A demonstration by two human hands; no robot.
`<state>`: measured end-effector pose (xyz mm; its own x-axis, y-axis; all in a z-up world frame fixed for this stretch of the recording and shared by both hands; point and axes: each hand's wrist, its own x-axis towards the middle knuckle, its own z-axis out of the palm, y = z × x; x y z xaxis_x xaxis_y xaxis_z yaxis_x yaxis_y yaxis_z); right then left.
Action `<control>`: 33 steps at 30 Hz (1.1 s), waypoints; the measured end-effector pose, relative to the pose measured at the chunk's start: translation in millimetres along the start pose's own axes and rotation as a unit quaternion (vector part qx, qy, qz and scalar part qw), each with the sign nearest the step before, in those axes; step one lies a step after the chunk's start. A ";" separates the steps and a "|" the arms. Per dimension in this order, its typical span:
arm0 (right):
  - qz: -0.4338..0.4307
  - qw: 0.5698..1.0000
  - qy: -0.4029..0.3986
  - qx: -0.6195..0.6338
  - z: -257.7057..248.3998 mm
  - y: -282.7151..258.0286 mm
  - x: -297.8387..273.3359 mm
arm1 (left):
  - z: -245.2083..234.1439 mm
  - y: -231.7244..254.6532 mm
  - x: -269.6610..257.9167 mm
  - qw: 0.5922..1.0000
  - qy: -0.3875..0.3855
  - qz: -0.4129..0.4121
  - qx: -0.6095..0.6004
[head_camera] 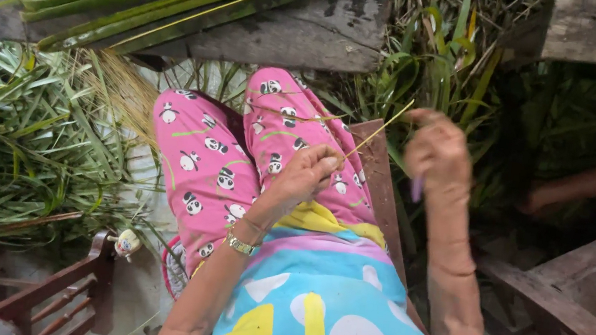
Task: Stripping the leafy part from palm leaf midribs using a small knife
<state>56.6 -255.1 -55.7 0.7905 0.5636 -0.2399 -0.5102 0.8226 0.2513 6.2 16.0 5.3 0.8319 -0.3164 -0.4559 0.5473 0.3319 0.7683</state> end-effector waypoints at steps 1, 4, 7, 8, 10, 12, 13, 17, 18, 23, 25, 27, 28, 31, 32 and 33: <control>-0.063 0.940 0.094 -0.323 24.6 34.0 -2.5 | 4.6 3.7 2.3 1.000 -0.004 -0.004 -0.001; -0.134 0.798 0.149 -0.569 13.4 82.2 -2.1 | 13.2 -1.1 11.4 1.000 -0.013 -0.007 0.000; -0.145 0.850 0.097 -0.497 -14.0 90.6 2.0 | 4.3 -20.1 21.9 1.000 -0.020 -0.008 0.002; -0.142 0.870 0.081 -0.465 -18.4 90.6 2.4 | -0.4 -27.8 25.9 1.000 -0.026 -0.010 -0.003; -0.139 0.883 0.075 -0.441 -10.2 93.4 3.4 | -3.9 -30.2 25.1 0.999 -0.034 -0.015 -0.004; -0.134 0.896 0.071 -0.417 -5.9 91.9 1.8 | -3.6 -27.6 20.3 0.999 -0.040 -0.021 -0.007; -0.132 0.888 0.096 -0.430 -4.9 88.4 0.3 | -1.2 -23.1 16.5 0.999 -0.044 -0.026 -0.014; -0.102 0.891 0.111 -0.428 11.9 81.9 -3.4 | -0.3 -19.4 7.0 0.996 -0.066 -0.031 -0.043; -0.103 0.891 0.111 -0.428 7.3 75.2 -2.5 | 1.9 -12.7 2.3 0.996 -0.067 -0.030 -0.043; -0.121 0.856 0.139 -0.483 3.7 51.0 0.4 | 6.4 2.5 -10.1 0.995 -0.075 -0.039 -0.062; -0.123 0.882 0.077 -0.449 4.4 39.1 5.2 | 4.0 -1.0 -10.3 0.994 -0.077 -0.042 -0.068; -0.126 0.902 0.014 -0.413 0.9 27.1 9.0 | 2.7 -3.4 -10.5 0.993 -0.081 -0.044 -0.073; -0.136 0.898 0.000 -0.419 -3.1 20.7 11.0 | 2.3 -4.1 -10.3 0.993 -0.083 -0.044 -0.072; -0.145 0.900 -0.042 -0.409 -17.5 -8.7 18.2 | 1.3 -6.2 -12.7 0.993 -0.084 -0.041 -0.068; -0.143 0.906 -0.070 -0.393 -22.4 -20.3 21.7 | 0.7 -6.3 -13.5 0.994 -0.083 -0.039 -0.063; -0.144 0.905 -0.072 -0.394 -20.9 -20.0 22.6 | 1.7 -3.8 -14.0 0.994 -0.084 -0.037 -0.062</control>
<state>77.6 -257.2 -85.7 0.9359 0.3487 -0.0497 -0.3149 0.7651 -0.5616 -7.7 17.6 9.5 0.7680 -0.4843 -0.4191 0.6216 0.4056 0.6702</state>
